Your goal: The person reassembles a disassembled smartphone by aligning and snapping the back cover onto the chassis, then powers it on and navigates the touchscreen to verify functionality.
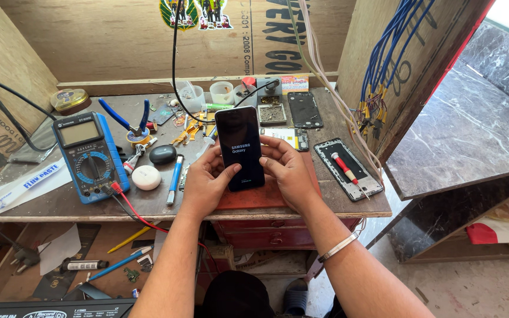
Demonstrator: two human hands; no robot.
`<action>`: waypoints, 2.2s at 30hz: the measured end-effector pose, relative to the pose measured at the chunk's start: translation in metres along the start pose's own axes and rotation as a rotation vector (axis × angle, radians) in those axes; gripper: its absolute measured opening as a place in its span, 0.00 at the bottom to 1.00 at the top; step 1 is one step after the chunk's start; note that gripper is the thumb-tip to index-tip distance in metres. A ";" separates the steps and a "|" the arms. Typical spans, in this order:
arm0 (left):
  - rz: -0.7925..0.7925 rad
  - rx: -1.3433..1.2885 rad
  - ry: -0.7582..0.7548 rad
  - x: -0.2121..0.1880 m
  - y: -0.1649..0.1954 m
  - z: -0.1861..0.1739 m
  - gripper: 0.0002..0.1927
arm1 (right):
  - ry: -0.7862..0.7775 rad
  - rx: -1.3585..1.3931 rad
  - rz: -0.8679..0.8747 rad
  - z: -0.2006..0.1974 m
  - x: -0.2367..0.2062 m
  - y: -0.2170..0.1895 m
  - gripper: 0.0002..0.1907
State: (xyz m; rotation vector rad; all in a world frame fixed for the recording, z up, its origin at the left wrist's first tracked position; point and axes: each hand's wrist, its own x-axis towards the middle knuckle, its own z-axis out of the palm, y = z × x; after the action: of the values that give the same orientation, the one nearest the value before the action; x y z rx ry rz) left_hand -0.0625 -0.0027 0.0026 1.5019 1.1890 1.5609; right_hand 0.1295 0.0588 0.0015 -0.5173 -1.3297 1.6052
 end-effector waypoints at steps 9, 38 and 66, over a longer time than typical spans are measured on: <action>-0.005 -0.009 0.004 0.000 0.001 0.000 0.21 | -0.002 -0.003 -0.006 0.002 0.000 -0.002 0.25; -0.026 0.005 0.005 -0.001 0.001 -0.001 0.21 | 0.011 -0.016 0.010 0.004 -0.002 -0.006 0.24; 0.009 -0.002 0.009 -0.002 0.002 -0.003 0.23 | 0.007 -0.019 0.001 0.003 -0.001 -0.005 0.25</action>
State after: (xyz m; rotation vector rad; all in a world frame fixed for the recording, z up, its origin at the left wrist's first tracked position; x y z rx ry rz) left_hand -0.0650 -0.0058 0.0035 1.5025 1.1873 1.5758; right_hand 0.1293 0.0558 0.0065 -0.5347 -1.3402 1.5916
